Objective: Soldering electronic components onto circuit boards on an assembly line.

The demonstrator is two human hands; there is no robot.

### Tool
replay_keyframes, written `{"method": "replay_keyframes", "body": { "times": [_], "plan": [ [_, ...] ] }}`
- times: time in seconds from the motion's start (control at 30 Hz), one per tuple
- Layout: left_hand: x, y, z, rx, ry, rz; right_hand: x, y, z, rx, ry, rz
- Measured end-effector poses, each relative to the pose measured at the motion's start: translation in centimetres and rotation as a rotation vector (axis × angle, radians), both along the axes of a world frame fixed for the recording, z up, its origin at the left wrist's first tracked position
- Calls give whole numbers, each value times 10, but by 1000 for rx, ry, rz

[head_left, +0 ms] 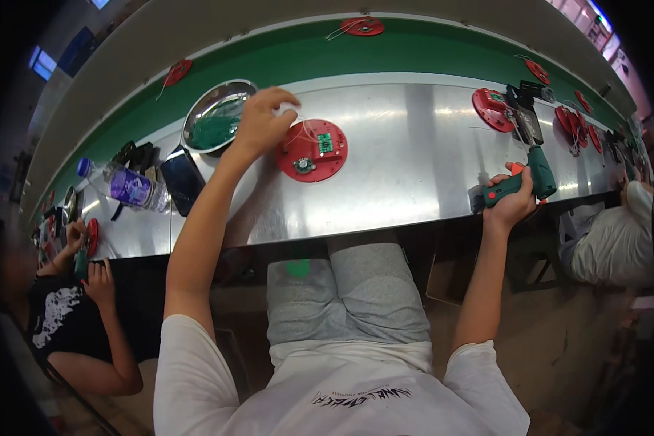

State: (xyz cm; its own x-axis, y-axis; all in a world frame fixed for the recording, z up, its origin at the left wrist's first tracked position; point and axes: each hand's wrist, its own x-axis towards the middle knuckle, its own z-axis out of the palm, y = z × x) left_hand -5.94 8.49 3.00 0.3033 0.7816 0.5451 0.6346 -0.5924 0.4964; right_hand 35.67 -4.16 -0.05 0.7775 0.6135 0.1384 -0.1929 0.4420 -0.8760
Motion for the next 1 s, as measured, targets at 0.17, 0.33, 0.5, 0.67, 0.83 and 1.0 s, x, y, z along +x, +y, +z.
{"method": "replay_keyframes", "body": {
  "times": [0.17,0.33,0.5,0.67,0.83,1.0],
  "plan": [
    [3,-23,29,165,-26,-112,2,-3,0,-48,-12,-10],
    [1,-42,-9,191,297,-323,-8,9,-4,-67,-51,-43],
    [1,-25,-28,-48,-87,-395,15,8,-14,-199,-47,-115],
    [4,-25,-29,-200,-267,-313,19,4,-12,-117,-121,-57],
    [-2,-29,-25,-188,-179,-255,19,6,-18,-141,-99,-11],
    [-27,-19,-4,-73,-83,-166,6,5,-7,-137,-96,-26]
  ]
}}
